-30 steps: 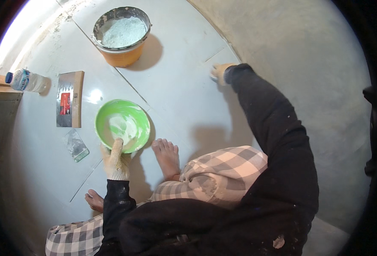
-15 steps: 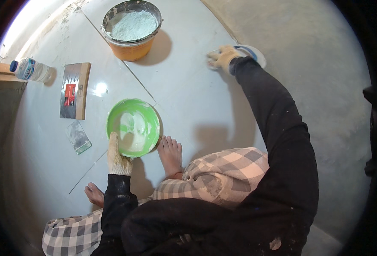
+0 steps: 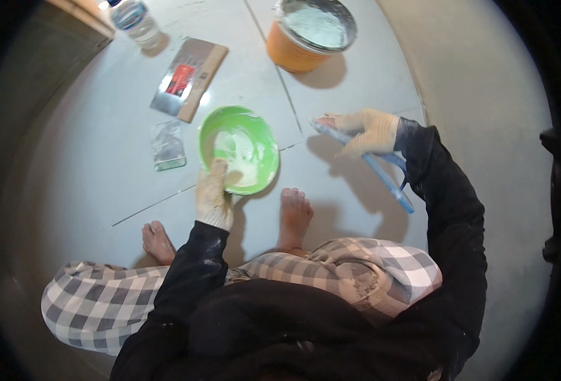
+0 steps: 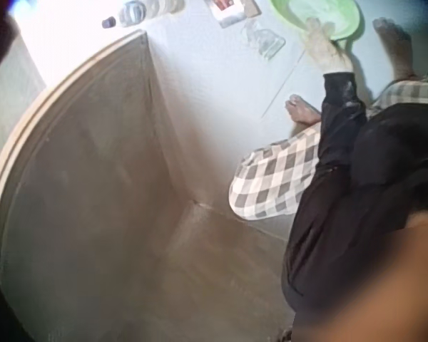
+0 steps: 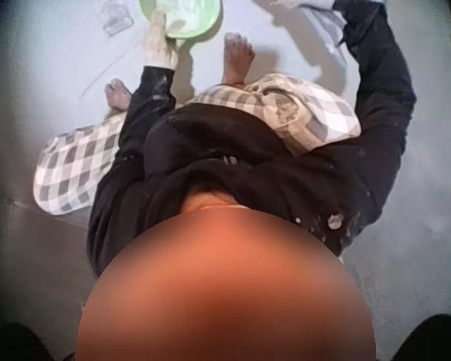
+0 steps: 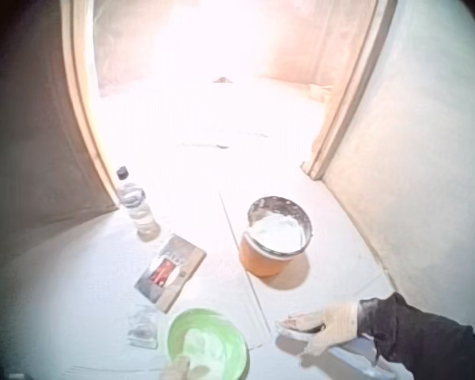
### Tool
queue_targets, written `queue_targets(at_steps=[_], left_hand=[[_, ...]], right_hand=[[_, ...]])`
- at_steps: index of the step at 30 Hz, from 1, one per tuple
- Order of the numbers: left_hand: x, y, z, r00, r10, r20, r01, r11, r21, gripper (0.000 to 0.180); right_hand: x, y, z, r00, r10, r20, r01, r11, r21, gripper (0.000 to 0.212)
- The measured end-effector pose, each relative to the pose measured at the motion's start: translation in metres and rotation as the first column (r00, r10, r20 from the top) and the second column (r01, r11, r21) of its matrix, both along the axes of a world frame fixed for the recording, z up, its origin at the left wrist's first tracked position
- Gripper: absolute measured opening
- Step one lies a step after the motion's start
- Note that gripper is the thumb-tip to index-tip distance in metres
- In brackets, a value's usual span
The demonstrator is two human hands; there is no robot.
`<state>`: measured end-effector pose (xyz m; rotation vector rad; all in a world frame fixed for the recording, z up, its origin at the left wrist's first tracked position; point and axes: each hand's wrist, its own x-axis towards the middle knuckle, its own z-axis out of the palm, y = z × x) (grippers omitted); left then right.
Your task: The person scoops white grout from a green bowl and applies it into the gaps between floor tiles using a small rubber float. They repeatedly smooth the grout along the tile seams and wipe excess material from the tile surfaces.
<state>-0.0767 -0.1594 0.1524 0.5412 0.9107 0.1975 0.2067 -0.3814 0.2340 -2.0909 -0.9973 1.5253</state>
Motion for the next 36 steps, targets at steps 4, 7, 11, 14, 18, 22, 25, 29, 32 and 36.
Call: queue_targets(at_steps=[4, 7, 11, 14, 18, 22, 25, 29, 32, 36], left_hand=[[0.004, -0.007, 0.002, 0.999, -0.052, -0.01, 0.052, 0.999, 0.004, 0.044], [0.001, -0.012, 0.004, 0.997, -0.066, 0.029, 0.066, 0.998, 0.007, 0.053], [-0.004, -0.017, -0.001, 0.976, -0.047, 0.213, 0.074, 0.99, -0.12, 0.069], [-0.004, -0.02, -0.008, 0.939, -0.048, 0.341, 0.113, 0.978, -0.174, 0.083], [-0.002, -0.02, -0.011, 0.909, -0.047, 0.414, 0.138, 0.971, -0.193, 0.092], [-0.002, -0.024, -0.006, 0.926, -0.02, 0.377, 0.091, 0.981, -0.172, 0.094], [-0.001, -0.028, -0.001, 0.955, -0.058, 0.292, 0.065, 0.998, -0.013, 0.095], [0.004, -0.03, 0.002, 0.972, -0.145, 0.185, 0.082, 0.947, 0.31, 0.105], [0.009, -0.03, 0.001, 0.965, -0.139, 0.22, 0.048, 0.926, 0.375, 0.111], [0.007, -0.027, -0.003, 0.964, -0.209, 0.166, 0.118, 0.891, 0.439, 0.113]], right_hand=[[-0.047, 0.058, 0.017, 0.71, 0.266, 0.652, -0.445, 0.887, 0.123, 0.063], [-0.064, 0.091, 0.019, 0.544, 0.332, 0.77, -0.608, 0.788, 0.09, 0.052], [-0.075, 0.116, 0.025, 0.654, 0.42, 0.63, -0.608, 0.786, 0.108, 0.044], [-0.074, 0.119, 0.033, 0.788, 0.406, 0.462, -0.504, 0.857, 0.107, 0.046], [-0.08, 0.116, 0.033, 0.787, 0.376, 0.489, -0.471, 0.879, 0.082, 0.047], [-0.085, 0.119, 0.025, 0.822, 0.256, 0.508, -0.337, 0.939, 0.072, 0.05], [-0.08, 0.13, 0.021, 0.918, 0.201, 0.342, -0.214, 0.977, 0.0, 0.054], [-0.081, 0.143, 0.013, 0.992, 0.019, 0.128, -0.011, 0.998, -0.066, 0.056], [-0.091, 0.14, 0.003, 0.918, 0.125, 0.376, -0.206, 0.961, 0.183, 0.057], [-0.077, 0.119, -0.01, 0.85, 0.461, 0.255, -0.517, 0.823, 0.235, 0.057]])
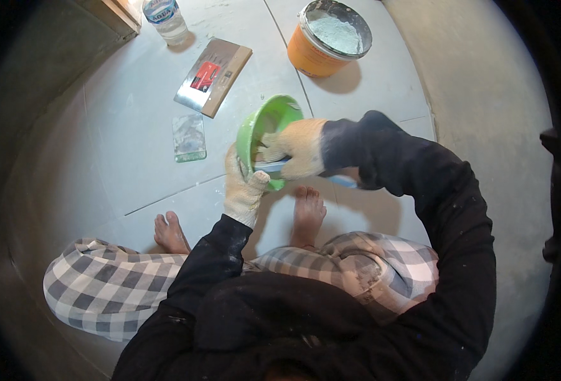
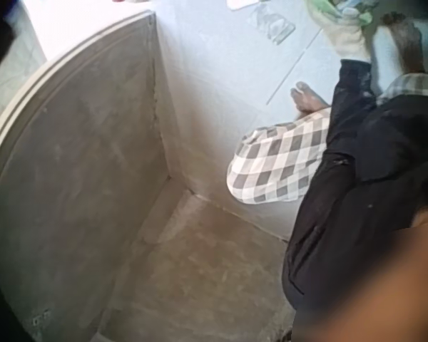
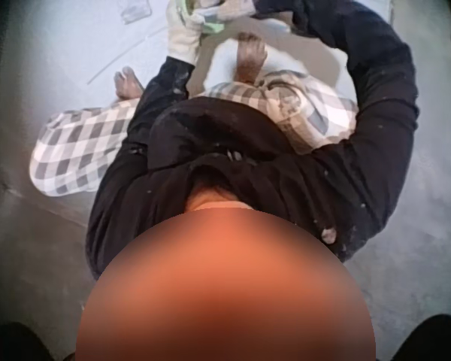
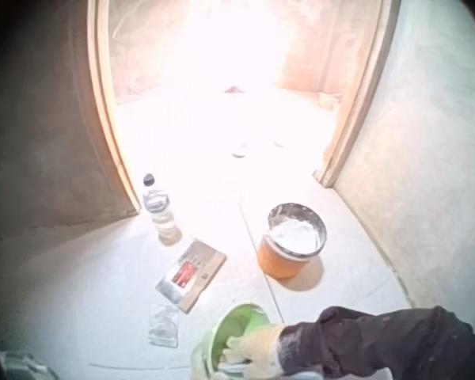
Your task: The person scoops white grout from a green bowl and applies it into the gaps between floor tiles using a small rubber float. They repeatedly smooth the grout along the tile seams and wipe excess material from the tile surfaces.
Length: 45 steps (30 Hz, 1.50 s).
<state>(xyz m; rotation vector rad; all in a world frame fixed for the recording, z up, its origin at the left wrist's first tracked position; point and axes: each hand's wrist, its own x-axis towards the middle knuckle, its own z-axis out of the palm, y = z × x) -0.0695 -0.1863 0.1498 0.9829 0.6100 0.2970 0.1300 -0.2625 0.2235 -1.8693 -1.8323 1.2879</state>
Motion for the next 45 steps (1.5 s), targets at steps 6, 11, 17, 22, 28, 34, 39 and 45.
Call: queue_targets(at_steps=[6, 11, 17, 22, 28, 34, 39, 45], left_hand=[[-0.008, 0.01, -0.012, 0.995, 0.102, -0.021, -0.103, 0.928, -0.358, 0.066], [-0.014, 0.013, -0.013, 0.974, 0.133, -0.186, -0.183, 0.941, -0.286, 0.052], [-0.019, 0.022, -0.027, 0.963, 0.105, -0.25, -0.193, 0.912, -0.361, 0.066], [-0.021, 0.034, -0.038, 0.934, 0.189, -0.302, -0.309, 0.851, -0.425, 0.063], [-0.021, 0.036, -0.022, 0.941, 0.248, -0.23, -0.336, 0.764, -0.55, 0.059], [-0.021, 0.036, -0.017, 0.957, 0.25, -0.146, -0.29, 0.806, -0.516, 0.051], [-0.016, 0.04, -0.018, 0.954, 0.253, -0.16, -0.299, 0.829, -0.473, 0.049], [-0.011, 0.037, -0.009, 0.953, 0.263, -0.149, -0.301, 0.792, -0.531, 0.048]], right_hand=[[0.055, -0.068, 0.002, 0.52, -0.665, -0.536, 0.262, 0.721, -0.641, 0.053], [0.036, -0.129, -0.011, 0.017, -0.737, -0.676, 0.377, 0.63, -0.679, 0.072], [0.038, -0.246, -0.035, -0.094, -0.761, -0.642, 0.701, 0.407, -0.585, 0.07], [0.077, -0.331, -0.045, 0.088, -0.996, 0.0, 0.98, 0.087, -0.18, 0.079], [0.116, -0.322, -0.054, 0.335, -0.769, 0.545, 0.915, 0.404, 0.007, 0.074], [0.107, -0.285, -0.037, 0.465, -0.396, 0.792, 0.854, 0.437, -0.284, 0.065], [0.136, -0.262, -0.001, 0.538, 0.108, 0.836, 0.696, 0.503, -0.513, 0.056], [0.153, -0.253, -0.007, 0.399, 0.448, 0.8, 0.067, 0.856, -0.513, 0.039]])
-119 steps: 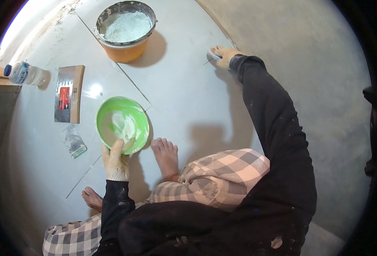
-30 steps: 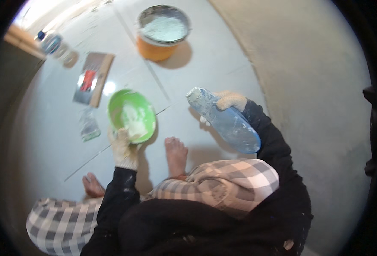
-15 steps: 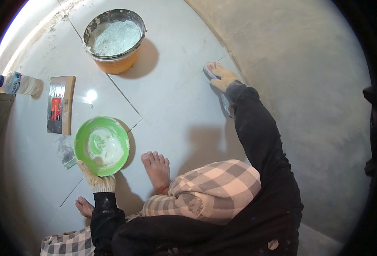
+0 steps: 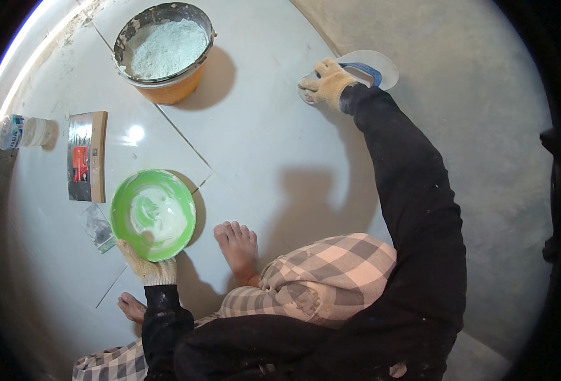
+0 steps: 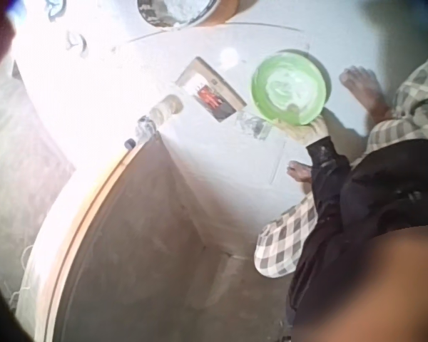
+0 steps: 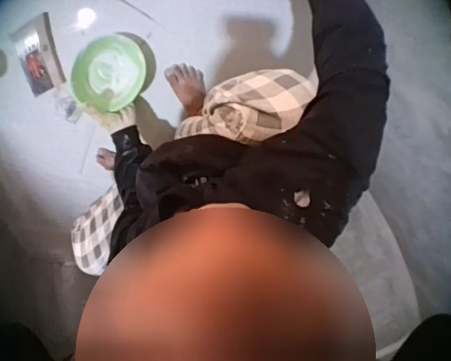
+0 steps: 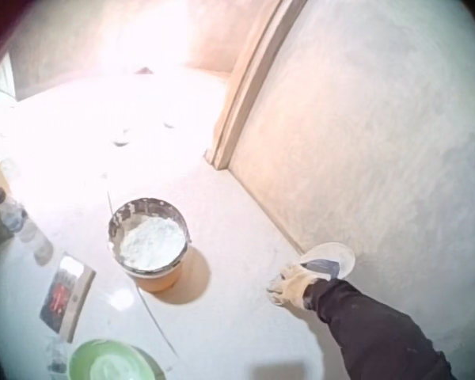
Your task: The person scoops white grout from a green bowl and applies it into the gaps between floor tiles using a small rubber float. They repeatedly smooth the grout along the tile seams and wipe excess material from the tile surfaces.
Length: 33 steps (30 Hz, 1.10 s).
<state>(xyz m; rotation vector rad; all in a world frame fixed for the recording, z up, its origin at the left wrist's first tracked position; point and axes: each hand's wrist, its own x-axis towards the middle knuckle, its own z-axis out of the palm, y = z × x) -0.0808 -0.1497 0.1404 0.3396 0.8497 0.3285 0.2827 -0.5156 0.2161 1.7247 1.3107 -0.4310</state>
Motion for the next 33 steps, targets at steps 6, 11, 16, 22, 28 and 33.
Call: queue_targets(at_steps=[6, 11, 16, 22, 28, 33], left_hand=[[0.0, -0.002, 0.002, 0.999, 0.043, -0.032, -0.044, 0.999, -0.025, 0.045], [0.001, -0.002, -0.001, 0.993, 0.03, -0.116, -0.024, 0.998, 0.055, 0.046], [-0.003, -0.002, 0.001, 0.995, 0.037, -0.093, -0.039, 0.999, -0.025, 0.046], [-0.004, -0.004, 0.001, 0.996, 0.034, -0.085, -0.028, 0.997, 0.076, 0.049], [-0.001, -0.003, 0.003, 0.989, 0.046, -0.139, -0.05, 0.998, -0.024, 0.051], [-0.005, -0.002, 0.002, 0.986, 0.079, -0.15, -0.092, 0.992, -0.085, 0.052]], right_hand=[[0.017, -0.029, -0.002, 0.683, -0.726, 0.084, 0.727, 0.686, 0.023, 0.05], [0.02, -0.058, 0.003, 0.412, -0.891, -0.193, 0.903, 0.37, 0.22, 0.065], [-0.017, -0.056, -0.031, 0.365, -0.908, -0.206, 0.917, 0.313, 0.248, 0.074], [-0.01, -0.047, 0.002, 0.55, -0.802, 0.233, 0.831, 0.552, -0.063, 0.072], [0.001, -0.023, 0.015, 0.842, -0.521, 0.139, 0.496, 0.85, 0.178, 0.067], [-0.003, -0.023, -0.004, 0.916, -0.378, 0.133, 0.373, 0.926, 0.063, 0.054]])
